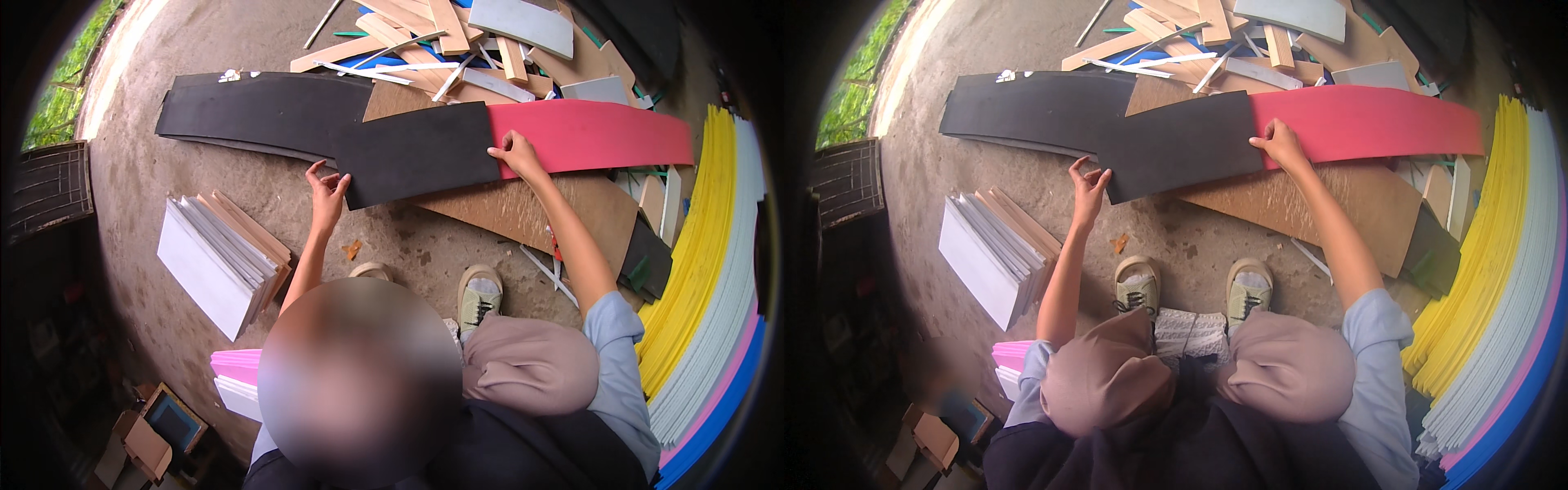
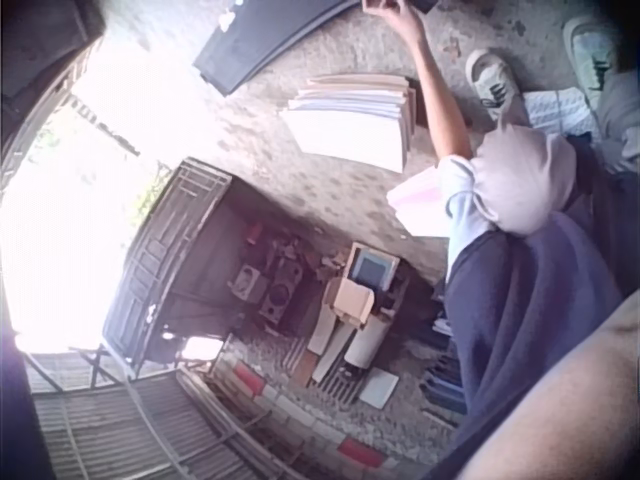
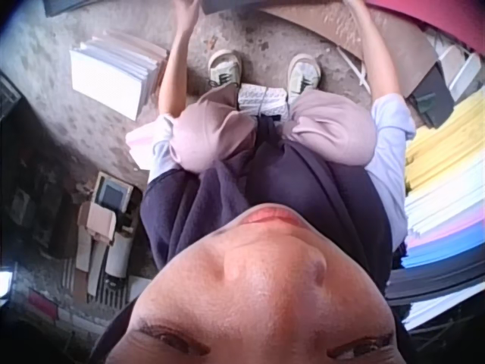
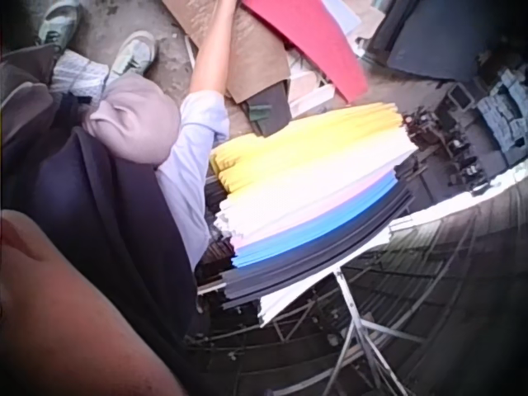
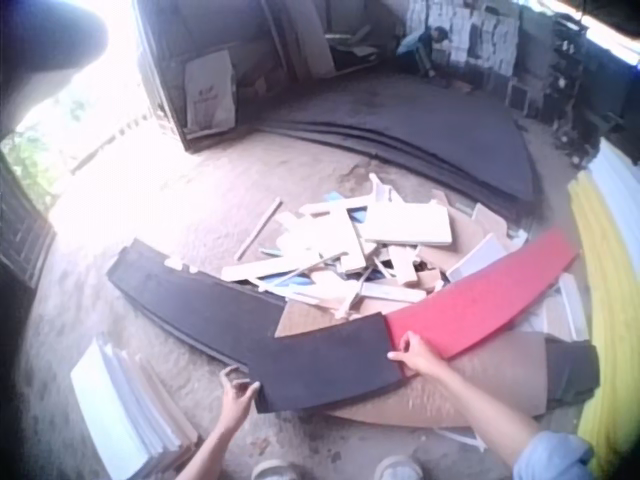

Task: The person sits on the floor and repeatedly uses scissors to cut pink and black cardstock sheets to size. They align the sheets, cut along the edges, and stack the finished pieces.

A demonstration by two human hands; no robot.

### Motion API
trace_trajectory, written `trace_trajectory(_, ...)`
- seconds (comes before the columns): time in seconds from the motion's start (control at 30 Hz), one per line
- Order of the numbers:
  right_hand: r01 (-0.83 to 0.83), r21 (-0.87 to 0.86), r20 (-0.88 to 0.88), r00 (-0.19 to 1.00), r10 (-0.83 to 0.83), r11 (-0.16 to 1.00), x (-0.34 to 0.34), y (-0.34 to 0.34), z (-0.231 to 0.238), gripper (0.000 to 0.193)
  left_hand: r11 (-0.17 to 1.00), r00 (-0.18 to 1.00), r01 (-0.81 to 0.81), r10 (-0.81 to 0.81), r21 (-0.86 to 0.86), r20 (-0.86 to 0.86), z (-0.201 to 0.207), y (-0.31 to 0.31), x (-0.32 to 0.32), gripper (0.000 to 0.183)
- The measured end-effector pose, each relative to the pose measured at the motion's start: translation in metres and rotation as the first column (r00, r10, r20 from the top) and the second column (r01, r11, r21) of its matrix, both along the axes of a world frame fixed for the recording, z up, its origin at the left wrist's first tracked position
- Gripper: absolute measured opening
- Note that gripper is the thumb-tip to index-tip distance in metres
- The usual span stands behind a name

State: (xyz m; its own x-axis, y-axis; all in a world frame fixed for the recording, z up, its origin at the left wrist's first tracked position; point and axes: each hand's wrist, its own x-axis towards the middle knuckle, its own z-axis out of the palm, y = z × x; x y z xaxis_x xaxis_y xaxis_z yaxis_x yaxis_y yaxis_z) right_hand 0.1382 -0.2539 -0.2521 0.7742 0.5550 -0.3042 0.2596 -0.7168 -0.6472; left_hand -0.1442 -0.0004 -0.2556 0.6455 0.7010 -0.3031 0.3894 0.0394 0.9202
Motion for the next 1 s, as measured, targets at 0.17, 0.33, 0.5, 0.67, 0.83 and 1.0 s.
trace_trajectory(0.17,0.036,0.027,-0.069,0.997,-0.034,0.999,-0.007,0.007,0.001,0.031,0.996,0.995,-0.085,0.086,0.024,-0.047,0.005,0.011,0.005,0.053)
trace_trajectory(0.33,-0.055,0.006,-0.094,0.994,0.056,0.998,-0.033,0.049,0.009,0.030,0.875,0.933,0.013,0.164,0.484,-0.321,0.017,0.046,-0.007,0.059)
trace_trajectory(0.5,-0.044,0.009,-0.104,0.994,0.045,0.999,-0.025,0.043,0.006,0.032,0.459,0.935,0.320,-0.293,0.829,-0.199,0.049,-0.039,0.082,0.055)
trace_trajectory(0.67,-0.093,0.019,-0.056,0.994,0.093,0.996,-0.029,0.046,0.009,0.034,0.251,0.834,0.480,-0.429,0.841,-0.348,0.012,-0.081,0.136,0.055)
trace_trajectory(0.83,-0.098,0.063,-0.052,0.993,0.101,0.993,-0.029,0.038,0.014,0.031,0.250,0.809,0.538,-0.422,0.805,-0.410,0.011,-0.087,0.141,0.056)
trace_trajectory(1.0,-0.299,-0.026,0.423,0.861,0.282,0.954,-0.071,0.022,0.021,0.025,0.238,0.796,0.557,-0.427,0.796,-0.429,0.017,-0.091,0.138,0.054)
